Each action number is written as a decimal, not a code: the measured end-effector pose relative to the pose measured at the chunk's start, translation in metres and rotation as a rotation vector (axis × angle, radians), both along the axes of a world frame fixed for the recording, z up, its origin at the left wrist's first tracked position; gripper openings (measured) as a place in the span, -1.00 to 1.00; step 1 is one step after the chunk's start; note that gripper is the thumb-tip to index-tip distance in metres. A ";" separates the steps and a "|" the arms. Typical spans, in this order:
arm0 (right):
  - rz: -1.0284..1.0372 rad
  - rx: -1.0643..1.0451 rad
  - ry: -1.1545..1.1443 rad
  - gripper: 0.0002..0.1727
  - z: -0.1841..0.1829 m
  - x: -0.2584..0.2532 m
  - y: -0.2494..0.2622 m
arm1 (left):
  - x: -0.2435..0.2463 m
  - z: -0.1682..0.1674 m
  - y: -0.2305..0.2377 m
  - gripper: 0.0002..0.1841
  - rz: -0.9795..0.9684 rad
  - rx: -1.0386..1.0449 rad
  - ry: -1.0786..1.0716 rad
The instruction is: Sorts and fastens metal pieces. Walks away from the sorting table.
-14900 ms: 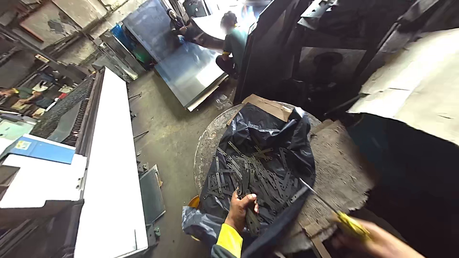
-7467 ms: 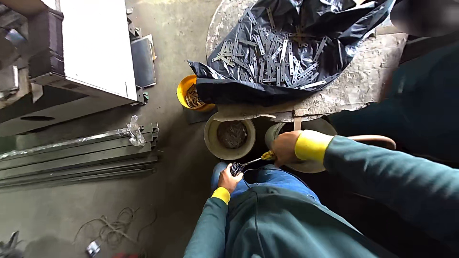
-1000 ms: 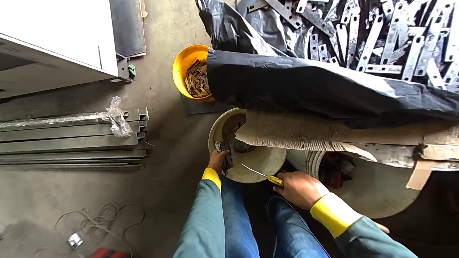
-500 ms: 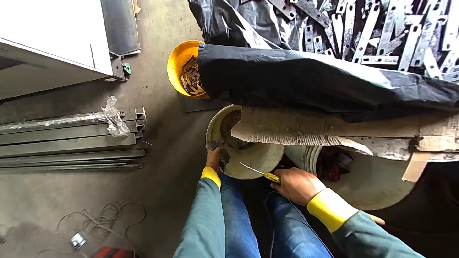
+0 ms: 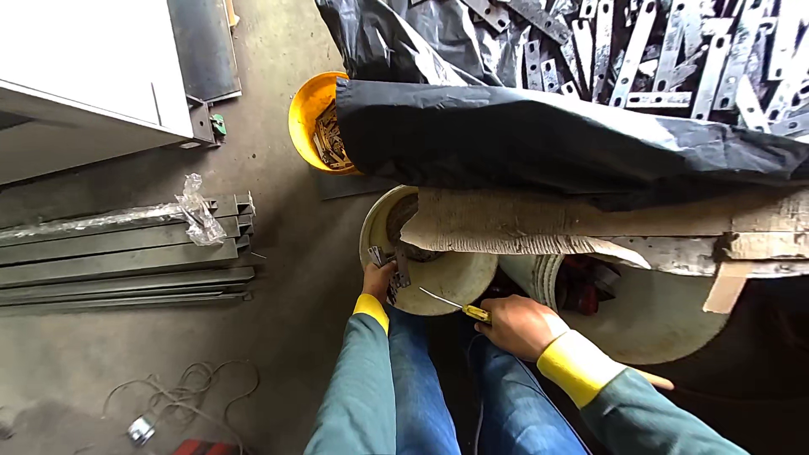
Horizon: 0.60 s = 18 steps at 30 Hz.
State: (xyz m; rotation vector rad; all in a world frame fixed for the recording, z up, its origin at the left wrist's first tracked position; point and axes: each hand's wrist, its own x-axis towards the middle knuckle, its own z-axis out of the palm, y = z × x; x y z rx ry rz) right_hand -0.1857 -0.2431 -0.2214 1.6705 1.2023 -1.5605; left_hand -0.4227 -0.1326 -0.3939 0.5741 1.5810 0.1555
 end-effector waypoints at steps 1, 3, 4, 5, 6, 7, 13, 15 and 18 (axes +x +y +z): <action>0.001 -0.001 0.000 -0.46 0.000 0.000 0.000 | 0.002 0.002 0.001 -0.71 0.020 0.007 -0.004; -0.001 -0.010 0.002 -0.46 -0.001 0.001 0.000 | 0.004 0.005 0.003 -0.74 0.095 0.013 -0.062; -0.002 -0.014 0.001 -0.46 -0.001 0.002 0.000 | 0.004 0.006 0.005 -0.75 0.111 0.012 -0.078; -0.002 -0.014 0.000 -0.47 -0.002 0.002 -0.001 | 0.004 0.005 0.006 -0.76 0.113 0.005 -0.085; -0.001 -0.014 -0.001 -0.47 -0.003 0.002 -0.001 | 0.003 0.004 0.007 -0.75 0.110 -0.011 -0.098; -0.001 -0.018 -0.002 -0.47 -0.003 0.002 -0.001 | 0.003 0.003 0.007 -0.73 0.120 -0.035 -0.118; 0.008 -0.021 0.006 -0.47 0.003 -0.001 0.002 | -0.001 0.003 -0.004 -0.65 0.220 -0.132 -0.213; 0.011 -0.018 0.006 -0.47 0.002 -0.001 0.002 | -0.002 0.003 -0.008 -0.66 0.208 -0.122 -0.223; 0.015 -0.026 0.001 -0.48 -0.001 -0.001 0.001 | -0.002 0.002 -0.009 -0.65 0.198 -0.109 -0.171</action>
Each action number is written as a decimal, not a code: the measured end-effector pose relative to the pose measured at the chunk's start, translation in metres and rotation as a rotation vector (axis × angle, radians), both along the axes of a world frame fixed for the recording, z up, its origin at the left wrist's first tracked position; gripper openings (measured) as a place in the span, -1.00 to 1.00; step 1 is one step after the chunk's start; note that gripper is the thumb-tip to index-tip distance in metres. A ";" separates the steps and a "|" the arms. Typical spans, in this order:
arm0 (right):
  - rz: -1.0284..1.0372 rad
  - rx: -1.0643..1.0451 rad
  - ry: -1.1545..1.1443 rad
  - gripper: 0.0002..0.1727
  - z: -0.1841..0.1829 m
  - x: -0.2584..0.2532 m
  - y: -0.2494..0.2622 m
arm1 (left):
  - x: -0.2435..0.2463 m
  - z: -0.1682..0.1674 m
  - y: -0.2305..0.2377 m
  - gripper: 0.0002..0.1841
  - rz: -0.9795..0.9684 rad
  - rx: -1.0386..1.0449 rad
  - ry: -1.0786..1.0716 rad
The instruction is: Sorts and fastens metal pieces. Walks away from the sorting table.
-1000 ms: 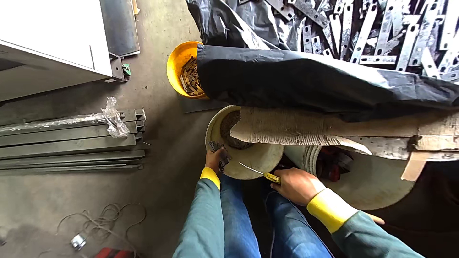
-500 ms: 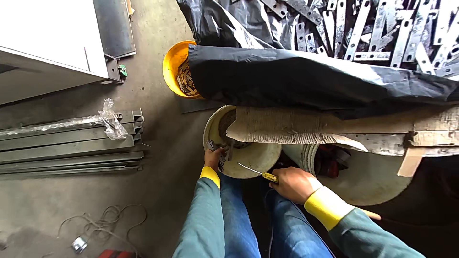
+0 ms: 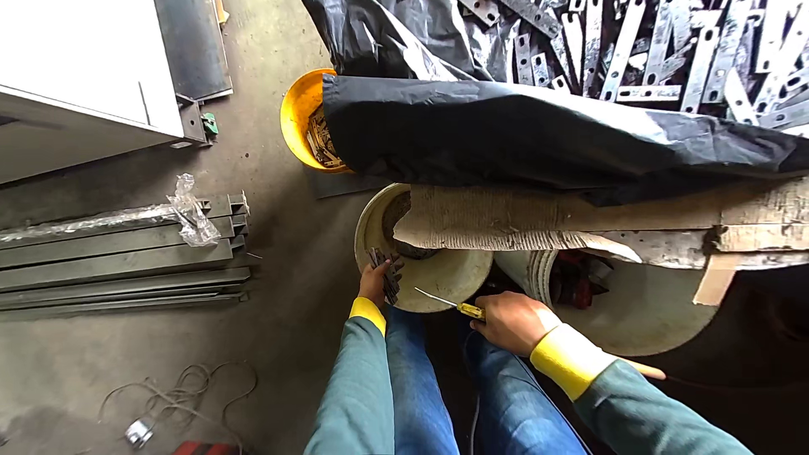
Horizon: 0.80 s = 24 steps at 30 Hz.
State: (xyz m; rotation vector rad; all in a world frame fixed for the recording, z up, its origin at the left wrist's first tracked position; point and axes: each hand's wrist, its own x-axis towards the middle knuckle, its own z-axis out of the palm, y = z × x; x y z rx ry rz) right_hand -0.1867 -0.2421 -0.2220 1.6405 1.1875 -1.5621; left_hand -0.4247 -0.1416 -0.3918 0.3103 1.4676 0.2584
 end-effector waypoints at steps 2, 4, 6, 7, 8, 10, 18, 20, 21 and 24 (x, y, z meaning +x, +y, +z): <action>0.002 -0.006 -0.002 -0.48 0.000 0.000 0.001 | -0.001 -0.001 0.001 -0.64 0.000 -0.016 0.032; 0.004 -0.009 0.001 -0.49 0.001 0.000 0.001 | -0.002 -0.002 0.001 -0.61 0.012 -0.021 0.037; 0.005 -0.007 0.002 -0.49 0.001 -0.001 0.001 | -0.003 -0.003 0.001 -0.57 0.002 -0.013 0.034; 0.003 -0.006 0.004 -0.48 0.001 -0.001 0.000 | -0.004 -0.004 0.000 -0.56 -0.024 -0.009 0.032; -0.002 -0.007 0.009 -0.48 0.001 -0.002 0.000 | -0.005 -0.005 -0.001 -0.55 -0.057 0.002 0.031; 0.005 -0.009 0.005 -0.48 -0.001 -0.003 0.000 | -0.005 -0.009 -0.001 -0.59 -0.124 0.057 0.057; 0.012 -0.024 -0.016 -0.50 -0.002 -0.011 0.003 | 0.006 -0.013 0.003 -0.65 -0.231 0.198 0.215; -0.002 -0.021 -0.019 -0.51 -0.002 -0.012 0.005 | 0.008 -0.012 0.002 -0.65 -0.208 0.200 0.227; -0.006 -0.022 -0.017 -0.52 -0.002 -0.013 0.006 | 0.010 -0.012 0.001 -0.65 -0.186 0.195 0.232; -0.008 -0.026 -0.007 -0.53 -0.001 -0.013 0.008 | 0.013 -0.011 -0.002 -0.67 -0.087 0.146 0.150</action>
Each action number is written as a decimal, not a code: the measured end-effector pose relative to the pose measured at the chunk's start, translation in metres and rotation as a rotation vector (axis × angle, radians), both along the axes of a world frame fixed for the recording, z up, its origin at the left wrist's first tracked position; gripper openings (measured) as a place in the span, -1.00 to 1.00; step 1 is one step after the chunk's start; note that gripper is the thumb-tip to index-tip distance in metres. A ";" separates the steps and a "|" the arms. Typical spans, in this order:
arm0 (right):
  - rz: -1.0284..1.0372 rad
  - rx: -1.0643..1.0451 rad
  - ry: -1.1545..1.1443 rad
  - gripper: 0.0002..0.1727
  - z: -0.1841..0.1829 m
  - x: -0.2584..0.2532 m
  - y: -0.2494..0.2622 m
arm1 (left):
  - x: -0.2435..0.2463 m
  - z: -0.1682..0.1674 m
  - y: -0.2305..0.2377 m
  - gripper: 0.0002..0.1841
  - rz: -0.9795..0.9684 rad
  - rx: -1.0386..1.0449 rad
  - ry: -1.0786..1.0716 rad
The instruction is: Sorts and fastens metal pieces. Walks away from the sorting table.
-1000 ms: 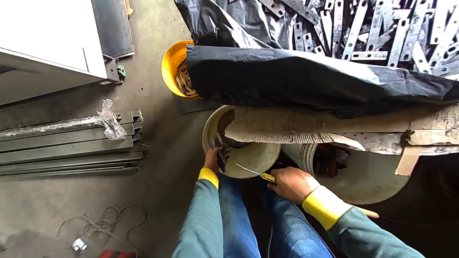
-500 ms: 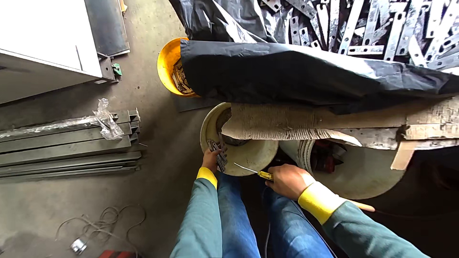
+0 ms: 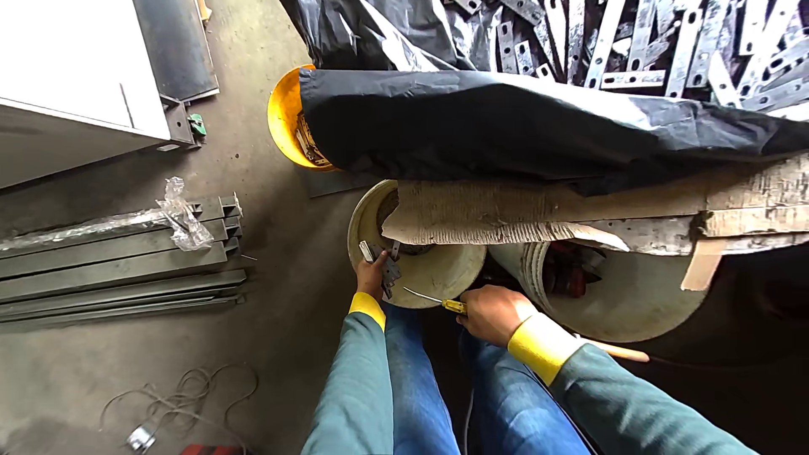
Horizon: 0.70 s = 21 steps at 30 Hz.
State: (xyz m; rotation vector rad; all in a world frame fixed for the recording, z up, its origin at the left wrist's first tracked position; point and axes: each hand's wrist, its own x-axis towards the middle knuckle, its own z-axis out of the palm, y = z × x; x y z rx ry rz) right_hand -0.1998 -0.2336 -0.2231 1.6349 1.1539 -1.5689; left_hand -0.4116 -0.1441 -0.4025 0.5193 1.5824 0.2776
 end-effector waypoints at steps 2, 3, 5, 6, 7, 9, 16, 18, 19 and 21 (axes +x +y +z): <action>-0.002 0.000 -0.004 -0.53 0.000 0.001 0.000 | 0.000 0.000 -0.003 -0.67 0.079 -0.041 -0.085; -0.005 -0.001 -0.007 -0.53 -0.001 0.001 0.000 | -0.002 -0.001 -0.003 -0.66 0.102 -0.059 -0.097; -0.010 -0.005 -0.010 -0.52 -0.004 0.003 -0.003 | -0.004 0.000 -0.004 -0.68 0.113 -0.074 -0.095; -0.010 -0.008 -0.009 -0.52 -0.005 0.003 -0.004 | -0.006 0.000 -0.004 -0.68 0.104 -0.085 -0.105; -0.011 -0.012 -0.007 -0.52 -0.005 0.004 -0.005 | -0.008 0.001 -0.004 -0.68 0.089 -0.097 -0.110; -0.008 -0.015 -0.009 -0.52 -0.007 0.004 -0.005 | -0.010 0.002 -0.004 -0.63 0.064 -0.109 -0.096; -0.010 -0.017 -0.007 -0.51 -0.005 0.002 -0.004 | -0.005 0.001 -0.002 -0.62 0.032 -0.083 -0.045; -0.005 -0.019 -0.012 -0.51 -0.005 0.001 -0.004 | -0.005 -0.002 -0.001 -0.64 0.060 -0.064 -0.012; -0.003 -0.019 -0.011 -0.51 -0.005 0.002 -0.004 | -0.005 -0.002 0.000 -0.65 0.072 -0.064 -0.008; -0.002 -0.019 -0.007 -0.52 -0.005 0.003 -0.005 | -0.006 -0.001 0.003 -0.66 0.090 -0.086 -0.007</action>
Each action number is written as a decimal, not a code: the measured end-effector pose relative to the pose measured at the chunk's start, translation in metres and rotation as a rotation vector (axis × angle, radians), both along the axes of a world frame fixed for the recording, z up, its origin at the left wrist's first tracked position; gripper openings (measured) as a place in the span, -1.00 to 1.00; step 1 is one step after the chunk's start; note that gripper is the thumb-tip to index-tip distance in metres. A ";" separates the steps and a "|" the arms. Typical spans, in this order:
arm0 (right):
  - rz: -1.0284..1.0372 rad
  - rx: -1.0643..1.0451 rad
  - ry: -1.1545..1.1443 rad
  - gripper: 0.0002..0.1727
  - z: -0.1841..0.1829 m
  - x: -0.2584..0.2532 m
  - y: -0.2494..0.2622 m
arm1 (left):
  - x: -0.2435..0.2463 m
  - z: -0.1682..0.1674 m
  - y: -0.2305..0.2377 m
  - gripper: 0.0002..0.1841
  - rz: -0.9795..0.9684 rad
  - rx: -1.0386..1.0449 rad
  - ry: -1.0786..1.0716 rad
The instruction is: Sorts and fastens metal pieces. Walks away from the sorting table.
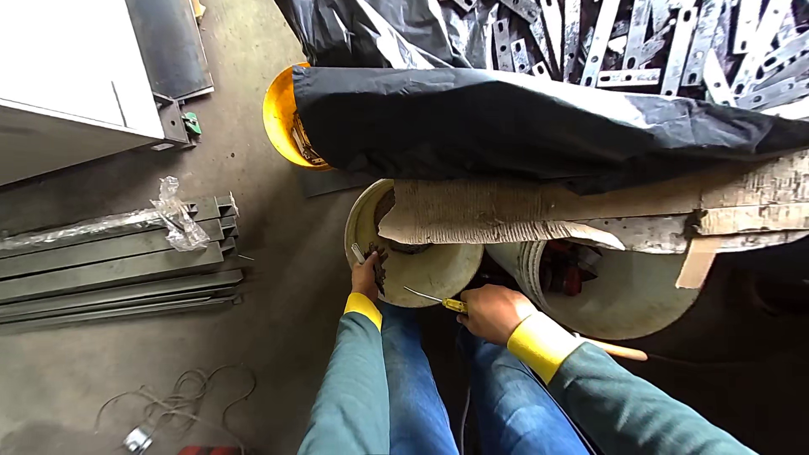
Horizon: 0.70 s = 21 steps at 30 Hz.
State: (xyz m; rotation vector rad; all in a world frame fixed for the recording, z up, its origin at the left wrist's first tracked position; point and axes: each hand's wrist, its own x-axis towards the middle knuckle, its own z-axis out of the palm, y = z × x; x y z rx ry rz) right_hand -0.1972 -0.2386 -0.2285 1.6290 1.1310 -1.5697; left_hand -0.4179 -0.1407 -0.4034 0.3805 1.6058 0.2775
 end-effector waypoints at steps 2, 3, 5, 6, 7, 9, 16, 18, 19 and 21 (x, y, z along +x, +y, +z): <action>0.002 -0.001 0.005 -0.52 -0.001 0.001 0.000 | -0.003 0.001 0.003 -0.63 0.006 -0.035 -0.007; 0.004 -0.002 0.005 -0.52 -0.001 0.001 0.000 | -0.006 0.000 0.003 -0.59 -0.014 -0.045 -0.015; 0.000 -0.004 0.004 -0.53 -0.001 0.001 0.000 | -0.012 -0.003 0.001 -0.53 -0.079 -0.043 -0.025; -0.002 -0.004 0.009 -0.53 -0.001 0.001 0.000 | -0.013 -0.002 0.000 -0.54 -0.106 -0.041 -0.012; 0.000 -0.002 0.014 -0.53 -0.001 0.001 0.001 | -0.011 -0.001 0.000 -0.57 -0.128 -0.033 0.028; 0.007 0.007 0.014 -0.53 -0.001 0.002 0.000 | -0.005 -0.001 -0.002 -0.62 -0.155 0.001 0.136; 0.008 -0.023 -0.008 -0.53 -0.004 0.005 -0.003 | 0.000 -0.006 -0.006 -0.61 -0.146 0.031 0.257; 0.010 -0.022 -0.012 -0.53 -0.004 0.006 -0.003 | -0.001 -0.004 -0.002 -0.57 -0.145 0.031 0.236; 0.008 -0.022 -0.010 -0.53 -0.004 0.006 -0.003 | -0.001 -0.002 0.000 -0.57 -0.135 0.028 0.210; 0.008 -0.017 -0.003 -0.54 -0.004 0.006 -0.003 | -0.003 -0.003 0.002 -0.63 -0.134 0.021 0.216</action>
